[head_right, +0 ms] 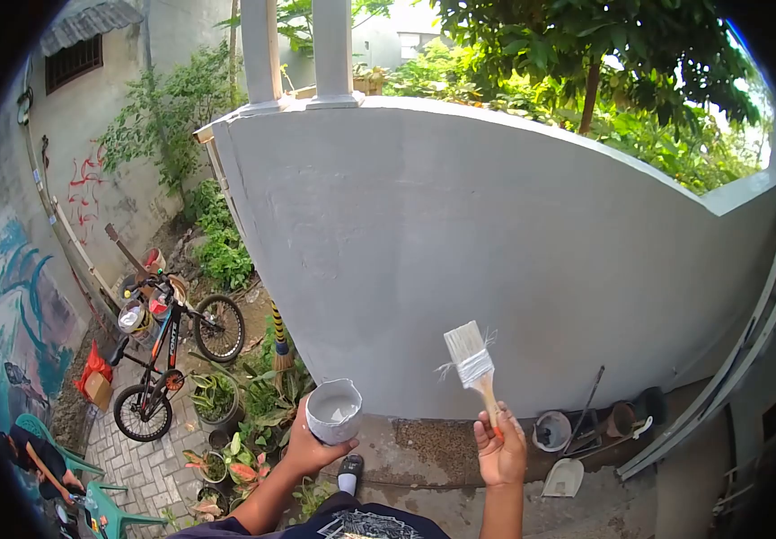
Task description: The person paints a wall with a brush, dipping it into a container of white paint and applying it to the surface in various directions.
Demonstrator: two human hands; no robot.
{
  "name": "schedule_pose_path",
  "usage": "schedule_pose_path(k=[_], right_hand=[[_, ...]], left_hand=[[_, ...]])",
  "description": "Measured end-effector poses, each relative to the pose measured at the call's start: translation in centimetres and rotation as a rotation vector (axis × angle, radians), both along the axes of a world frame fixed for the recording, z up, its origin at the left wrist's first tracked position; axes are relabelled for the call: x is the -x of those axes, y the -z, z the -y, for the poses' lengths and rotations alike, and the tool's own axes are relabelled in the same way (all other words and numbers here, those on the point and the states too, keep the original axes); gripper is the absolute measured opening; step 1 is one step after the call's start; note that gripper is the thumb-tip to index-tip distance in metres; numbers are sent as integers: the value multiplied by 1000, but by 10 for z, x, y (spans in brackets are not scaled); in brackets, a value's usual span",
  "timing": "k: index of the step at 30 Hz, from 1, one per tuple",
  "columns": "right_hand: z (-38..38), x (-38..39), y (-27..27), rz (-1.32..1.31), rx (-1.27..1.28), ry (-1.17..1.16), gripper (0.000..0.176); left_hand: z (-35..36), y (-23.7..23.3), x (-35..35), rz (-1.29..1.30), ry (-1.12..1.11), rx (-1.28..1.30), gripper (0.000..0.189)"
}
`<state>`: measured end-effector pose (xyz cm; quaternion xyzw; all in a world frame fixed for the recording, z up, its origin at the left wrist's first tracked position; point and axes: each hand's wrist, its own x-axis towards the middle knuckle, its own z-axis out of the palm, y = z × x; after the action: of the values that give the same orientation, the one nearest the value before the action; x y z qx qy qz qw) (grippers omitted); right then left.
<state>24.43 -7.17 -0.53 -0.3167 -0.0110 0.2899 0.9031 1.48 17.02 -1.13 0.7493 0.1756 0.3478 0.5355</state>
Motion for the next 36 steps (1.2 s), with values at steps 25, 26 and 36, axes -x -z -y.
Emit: schedule_pose_path(k=[25,26,36], right_hand=[[-266,-13,-230,1274,900,700,41],[-271,-16,-231,1263,886,707,40],[-303,-14,-233,1376,913,762,41]], left_hand=[[-217,-5,-39,70,180,64,100],[-220,-4,-39,76,182,36,99],[-235,-4,-52,74,220,78,98]])
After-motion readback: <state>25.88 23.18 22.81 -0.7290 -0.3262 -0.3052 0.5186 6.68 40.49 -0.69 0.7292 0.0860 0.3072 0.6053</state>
